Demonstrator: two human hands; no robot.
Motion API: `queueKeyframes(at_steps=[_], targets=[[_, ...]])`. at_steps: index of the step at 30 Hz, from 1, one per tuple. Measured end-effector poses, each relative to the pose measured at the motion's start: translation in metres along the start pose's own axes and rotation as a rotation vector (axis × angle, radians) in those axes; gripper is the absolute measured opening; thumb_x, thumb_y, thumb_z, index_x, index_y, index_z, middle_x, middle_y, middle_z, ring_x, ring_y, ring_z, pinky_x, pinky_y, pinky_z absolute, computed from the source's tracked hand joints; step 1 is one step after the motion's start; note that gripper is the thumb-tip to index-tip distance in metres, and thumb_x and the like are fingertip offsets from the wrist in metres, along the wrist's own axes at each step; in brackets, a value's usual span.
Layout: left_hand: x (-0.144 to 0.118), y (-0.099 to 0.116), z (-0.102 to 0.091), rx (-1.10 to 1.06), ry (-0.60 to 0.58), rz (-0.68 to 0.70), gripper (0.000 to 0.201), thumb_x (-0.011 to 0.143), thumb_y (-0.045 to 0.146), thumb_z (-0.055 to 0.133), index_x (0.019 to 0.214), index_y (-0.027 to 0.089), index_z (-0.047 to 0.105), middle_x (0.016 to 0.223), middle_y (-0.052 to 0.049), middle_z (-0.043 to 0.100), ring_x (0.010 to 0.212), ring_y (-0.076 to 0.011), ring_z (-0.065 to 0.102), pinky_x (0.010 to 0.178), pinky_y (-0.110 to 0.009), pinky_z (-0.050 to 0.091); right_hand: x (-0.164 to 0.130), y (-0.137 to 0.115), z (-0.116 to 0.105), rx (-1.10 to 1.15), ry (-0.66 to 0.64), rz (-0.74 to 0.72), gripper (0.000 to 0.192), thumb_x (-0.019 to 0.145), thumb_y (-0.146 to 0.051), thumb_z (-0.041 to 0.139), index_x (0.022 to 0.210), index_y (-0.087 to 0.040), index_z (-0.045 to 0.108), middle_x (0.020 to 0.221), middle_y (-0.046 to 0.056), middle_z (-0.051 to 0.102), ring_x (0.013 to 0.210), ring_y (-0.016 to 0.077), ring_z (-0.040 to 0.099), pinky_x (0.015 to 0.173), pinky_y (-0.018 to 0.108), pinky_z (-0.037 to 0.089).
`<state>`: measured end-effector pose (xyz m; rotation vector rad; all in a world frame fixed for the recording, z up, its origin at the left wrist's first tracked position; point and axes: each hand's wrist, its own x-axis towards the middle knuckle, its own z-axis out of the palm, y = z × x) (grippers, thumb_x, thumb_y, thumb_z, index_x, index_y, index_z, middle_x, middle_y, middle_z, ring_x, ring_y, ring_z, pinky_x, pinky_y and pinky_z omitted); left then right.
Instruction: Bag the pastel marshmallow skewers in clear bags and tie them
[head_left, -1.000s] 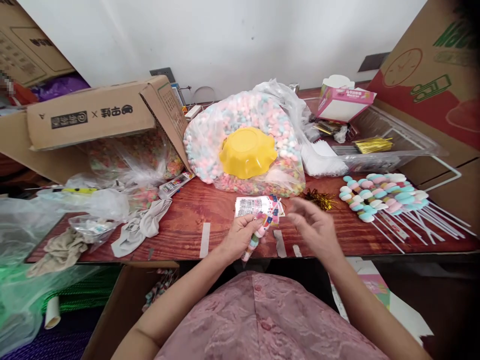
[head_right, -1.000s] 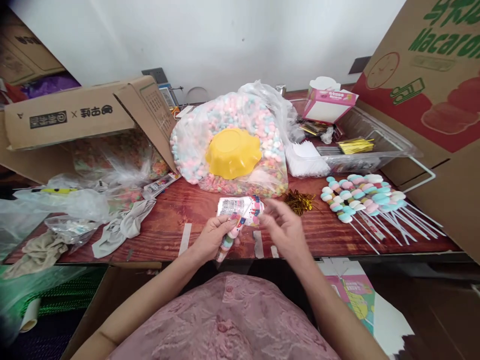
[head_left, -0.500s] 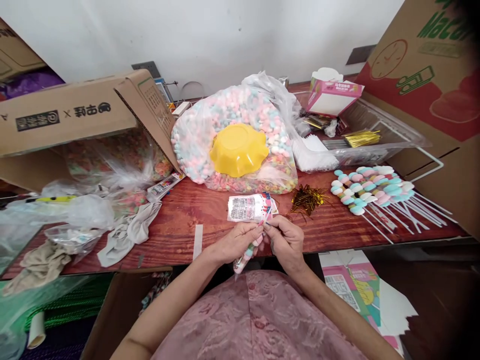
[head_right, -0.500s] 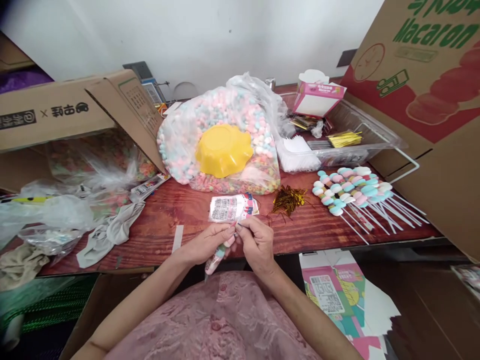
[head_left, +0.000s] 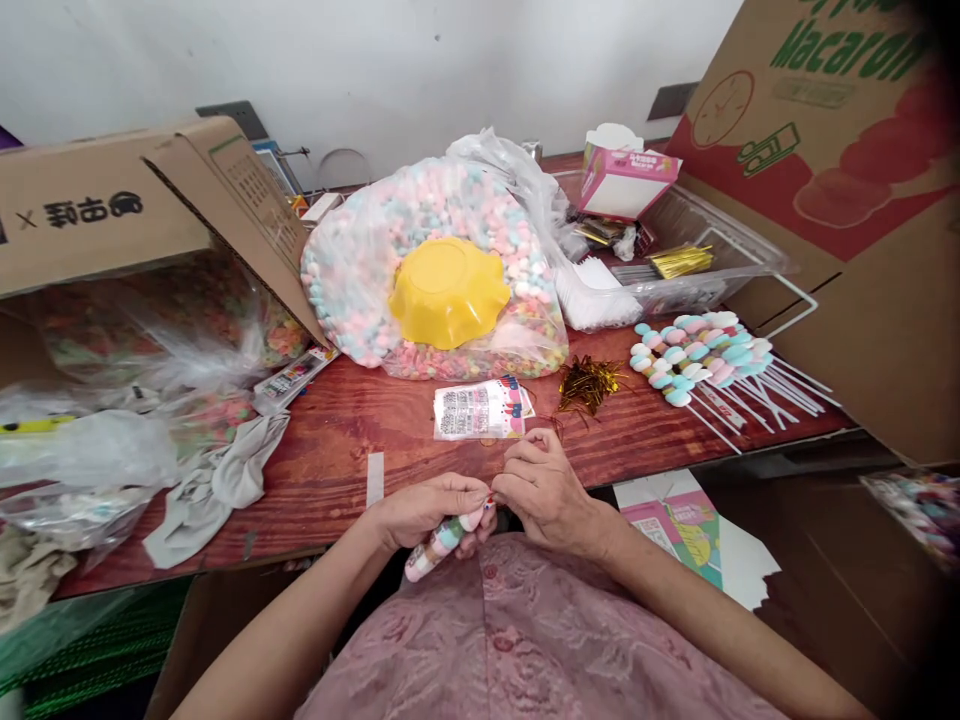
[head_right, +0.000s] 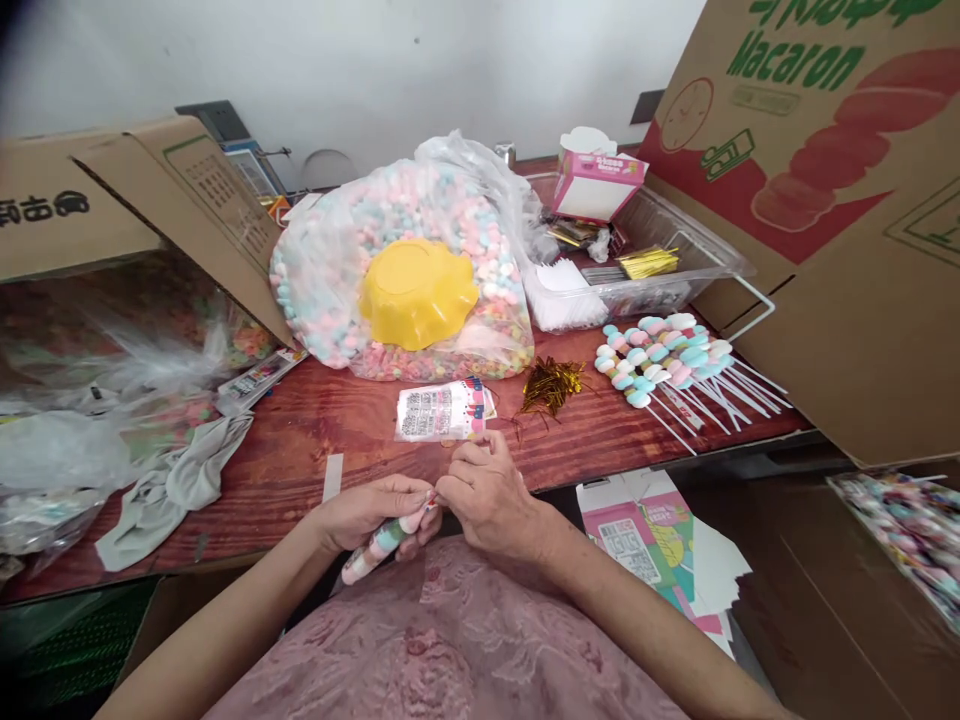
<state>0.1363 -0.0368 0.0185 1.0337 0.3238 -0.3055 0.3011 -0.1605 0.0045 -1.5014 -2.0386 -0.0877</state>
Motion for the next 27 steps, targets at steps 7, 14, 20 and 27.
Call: queueKeyframes(at_steps=[7, 14, 20, 27], targets=[[-0.004, 0.010, 0.003, 0.281, 0.276, 0.012, 0.038, 0.084, 0.047, 0.059, 0.065, 0.016, 0.051, 0.059, 0.003, 0.049, 0.047, -0.0069, 0.046, 0.044, -0.017, 0.036, 0.004, -0.010, -0.010, -0.056, -0.072, 0.240, 0.014, 0.092, -0.021, 0.052, 0.090, -0.020, 0.066, 0.102, 0.007, 0.070, 0.102, 0.0227, 0.053, 0.086, 0.041, 0.028], [0.005, 0.011, 0.007, -0.344, 0.026, -0.003, 0.027, 0.079, 0.035, 0.063, 0.067, 0.014, 0.051, 0.056, 0.000, 0.050, 0.041, -0.0074, 0.042, 0.035, -0.018, 0.034, 0.000, 0.009, -0.020, -0.138, 0.278, -0.158, 0.028, 0.093, -0.020, 0.050, 0.112, -0.031, 0.066, 0.110, 0.000, 0.073, 0.117, 0.0247, 0.053, 0.098, 0.049, 0.028], [0.009, 0.005, 0.016, -0.409, -0.126, -0.034, 0.024, 0.078, 0.032, 0.062, 0.067, 0.014, 0.052, 0.057, 0.000, 0.048, 0.043, -0.0084, 0.041, 0.036, -0.019, 0.034, -0.003, 0.011, -0.017, -0.007, 0.234, -0.132, 0.025, 0.090, -0.019, 0.048, 0.103, -0.030, 0.066, 0.097, -0.002, 0.074, 0.101, 0.0200, 0.061, 0.094, 0.046, 0.030], [0.002, 0.005, 0.014, 0.235, 0.107, 0.037, 0.041, 0.087, 0.056, 0.051, 0.078, 0.016, 0.055, 0.065, -0.001, 0.054, 0.052, -0.0119, 0.049, 0.049, -0.024, 0.041, 0.003, 0.002, -0.009, 0.072, -0.048, 0.094, 0.021, 0.090, -0.015, 0.043, 0.074, -0.018, 0.057, 0.072, 0.003, 0.062, 0.076, 0.0166, 0.051, 0.080, 0.037, 0.029]])
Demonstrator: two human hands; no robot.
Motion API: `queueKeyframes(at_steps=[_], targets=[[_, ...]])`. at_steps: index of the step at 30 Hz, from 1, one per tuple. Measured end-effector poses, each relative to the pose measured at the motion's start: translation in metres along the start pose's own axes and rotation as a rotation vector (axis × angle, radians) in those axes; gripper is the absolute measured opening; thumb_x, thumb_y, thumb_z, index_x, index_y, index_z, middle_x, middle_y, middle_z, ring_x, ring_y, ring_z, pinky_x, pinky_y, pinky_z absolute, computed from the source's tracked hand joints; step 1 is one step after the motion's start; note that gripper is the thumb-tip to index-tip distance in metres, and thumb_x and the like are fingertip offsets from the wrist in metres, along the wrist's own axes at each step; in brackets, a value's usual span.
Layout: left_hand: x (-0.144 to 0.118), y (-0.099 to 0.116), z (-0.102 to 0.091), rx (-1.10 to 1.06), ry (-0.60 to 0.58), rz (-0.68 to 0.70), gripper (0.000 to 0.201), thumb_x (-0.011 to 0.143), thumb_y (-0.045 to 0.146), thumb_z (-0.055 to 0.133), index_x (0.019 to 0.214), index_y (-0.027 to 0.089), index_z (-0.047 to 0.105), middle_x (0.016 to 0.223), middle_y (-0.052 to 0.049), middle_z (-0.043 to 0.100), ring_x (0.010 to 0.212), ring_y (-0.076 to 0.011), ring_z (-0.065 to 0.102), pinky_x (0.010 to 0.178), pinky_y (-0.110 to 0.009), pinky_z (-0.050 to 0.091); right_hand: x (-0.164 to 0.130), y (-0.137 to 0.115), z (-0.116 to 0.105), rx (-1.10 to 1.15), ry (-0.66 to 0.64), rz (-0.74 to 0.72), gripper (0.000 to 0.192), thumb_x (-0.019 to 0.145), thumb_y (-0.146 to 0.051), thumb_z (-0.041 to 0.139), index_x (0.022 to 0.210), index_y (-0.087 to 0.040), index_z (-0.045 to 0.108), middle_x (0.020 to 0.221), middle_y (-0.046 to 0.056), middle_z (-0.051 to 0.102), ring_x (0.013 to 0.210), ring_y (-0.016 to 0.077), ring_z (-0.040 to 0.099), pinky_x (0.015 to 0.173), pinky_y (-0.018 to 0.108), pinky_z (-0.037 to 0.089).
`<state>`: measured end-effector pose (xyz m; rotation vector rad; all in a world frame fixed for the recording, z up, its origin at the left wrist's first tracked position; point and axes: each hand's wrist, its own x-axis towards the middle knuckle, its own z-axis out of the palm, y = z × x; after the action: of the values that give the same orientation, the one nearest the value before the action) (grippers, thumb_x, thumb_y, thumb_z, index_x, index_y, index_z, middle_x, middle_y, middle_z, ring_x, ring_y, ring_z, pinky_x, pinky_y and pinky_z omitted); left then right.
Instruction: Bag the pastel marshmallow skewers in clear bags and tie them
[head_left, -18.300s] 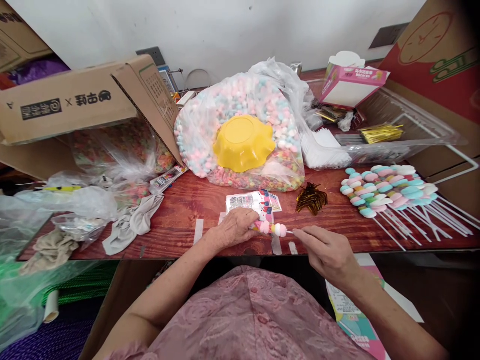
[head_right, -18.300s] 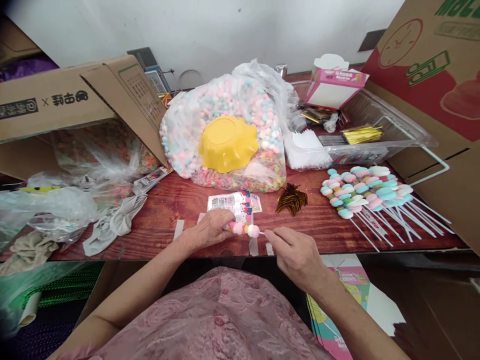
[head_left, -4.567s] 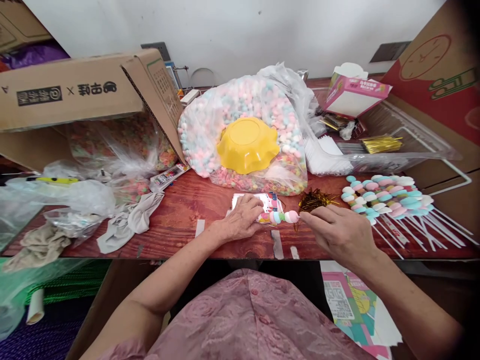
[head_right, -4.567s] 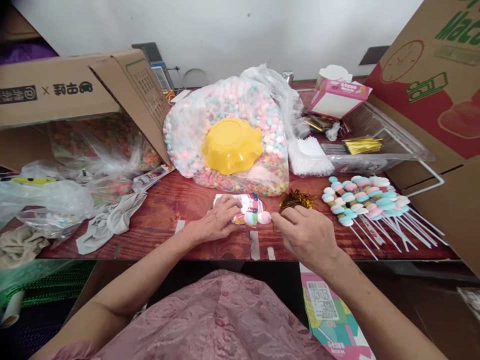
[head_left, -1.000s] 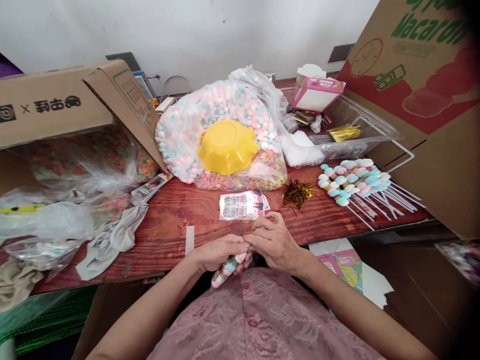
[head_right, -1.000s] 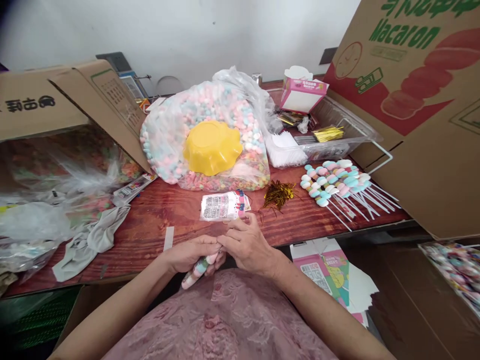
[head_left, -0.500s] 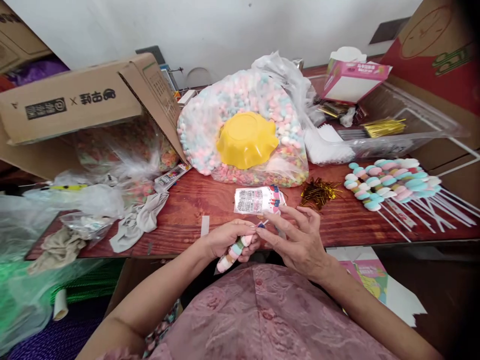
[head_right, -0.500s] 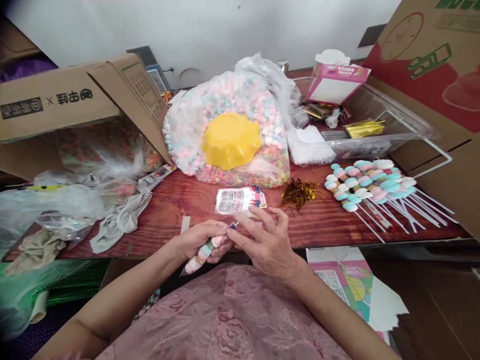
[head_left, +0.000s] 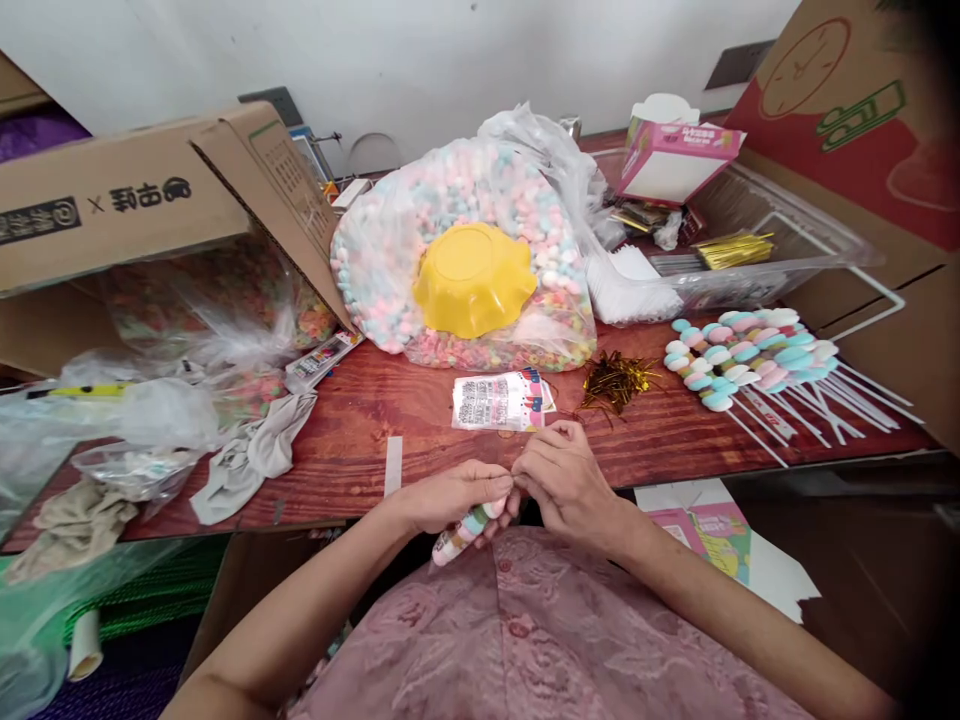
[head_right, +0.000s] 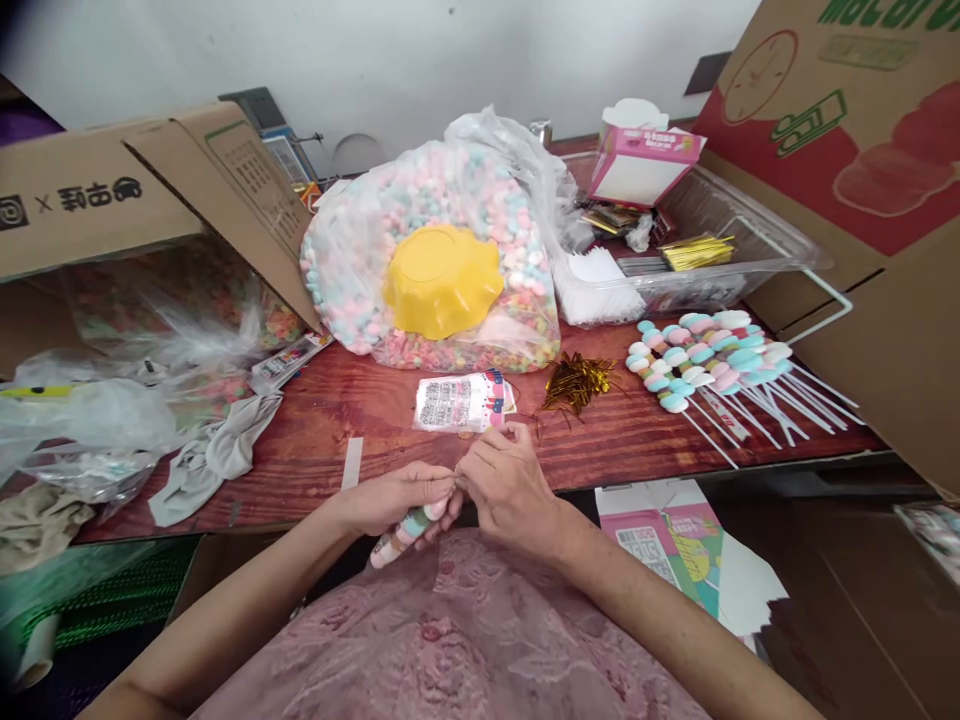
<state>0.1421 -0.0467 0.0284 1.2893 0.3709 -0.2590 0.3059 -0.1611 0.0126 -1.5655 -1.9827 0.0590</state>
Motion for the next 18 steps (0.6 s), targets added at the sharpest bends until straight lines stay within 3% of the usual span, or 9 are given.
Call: queueKeyframes(at_steps=[4, 6, 9, 12, 14, 16, 18], targets=[[-0.007, 0.006, 0.014, 0.823, 0.324, 0.110, 0.027, 0.096, 0.039, 0.042, 0.092, 0.018, 0.059, 0.091, -0.007, 0.061, 0.084, -0.0183, 0.056, 0.079, -0.030, 0.045, -0.005, 0.001, 0.007, -0.016, -0.179, 0.247, 0.021, 0.089, -0.012, 0.046, 0.071, -0.018, 0.056, 0.071, 0.003, 0.062, 0.073, 0.0161, 0.051, 0.069, 0.033, 0.024], [-0.006, 0.007, 0.023, 1.084, 0.363, 0.090, 0.027, 0.097, 0.030, 0.037, 0.093, 0.018, 0.060, 0.094, -0.008, 0.060, 0.085, -0.0198, 0.056, 0.082, -0.033, 0.045, -0.006, 0.002, 0.009, -0.022, -0.202, 0.302, 0.021, 0.088, -0.012, 0.048, 0.071, -0.018, 0.058, 0.071, 0.003, 0.063, 0.073, 0.0164, 0.051, 0.068, 0.033, 0.023], [0.002, 0.005, 0.031, 1.289, 0.376, -0.001, 0.028, 0.095, 0.020, 0.033, 0.091, 0.015, 0.060, 0.090, -0.010, 0.058, 0.081, -0.0214, 0.055, 0.076, -0.034, 0.045, -0.003, 0.005, 0.013, -0.086, -0.207, 0.313, 0.021, 0.086, -0.012, 0.050, 0.068, -0.018, 0.059, 0.071, 0.004, 0.064, 0.074, 0.0174, 0.051, 0.067, 0.033, 0.022], [0.015, 0.000, 0.030, 1.335, 0.433, -0.025, 0.026, 0.092, 0.016, 0.035, 0.089, 0.014, 0.061, 0.089, -0.011, 0.059, 0.081, -0.0221, 0.055, 0.073, -0.034, 0.045, 0.005, 0.008, 0.013, -0.156, -0.196, 0.295, 0.019, 0.082, -0.010, 0.053, 0.065, -0.017, 0.059, 0.070, 0.005, 0.065, 0.074, 0.0182, 0.052, 0.067, 0.034, 0.021], [0.021, -0.004, 0.026, 1.289, 0.486, 0.042, 0.024, 0.089, 0.014, 0.037, 0.086, 0.015, 0.061, 0.087, -0.010, 0.059, 0.080, -0.0209, 0.055, 0.073, -0.033, 0.044, 0.008, 0.011, 0.009, -0.145, -0.156, 0.287, 0.019, 0.081, -0.009, 0.053, 0.065, -0.017, 0.059, 0.070, 0.005, 0.065, 0.075, 0.0181, 0.053, 0.068, 0.034, 0.023], [0.022, -0.007, 0.020, 1.140, 0.537, 0.163, 0.020, 0.087, 0.015, 0.041, 0.079, 0.015, 0.060, 0.082, -0.008, 0.059, 0.077, -0.0187, 0.053, 0.073, -0.032, 0.044, 0.007, 0.019, 0.000, -0.098, -0.070, 0.297, 0.018, 0.085, -0.013, 0.053, 0.072, -0.019, 0.063, 0.074, 0.003, 0.067, 0.078, 0.0181, 0.055, 0.069, 0.033, 0.026], [0.021, -0.009, 0.013, 0.800, 0.569, 0.236, 0.020, 0.086, 0.019, 0.046, 0.069, 0.016, 0.056, 0.074, -0.005, 0.056, 0.070, -0.0150, 0.051, 0.068, -0.028, 0.043, 0.000, 0.030, -0.009, -0.112, 0.070, 0.355, 0.015, 0.089, -0.020, 0.054, 0.081, -0.021, 0.067, 0.082, 0.003, 0.069, 0.082, 0.0186, 0.057, 0.071, 0.032, 0.030]])
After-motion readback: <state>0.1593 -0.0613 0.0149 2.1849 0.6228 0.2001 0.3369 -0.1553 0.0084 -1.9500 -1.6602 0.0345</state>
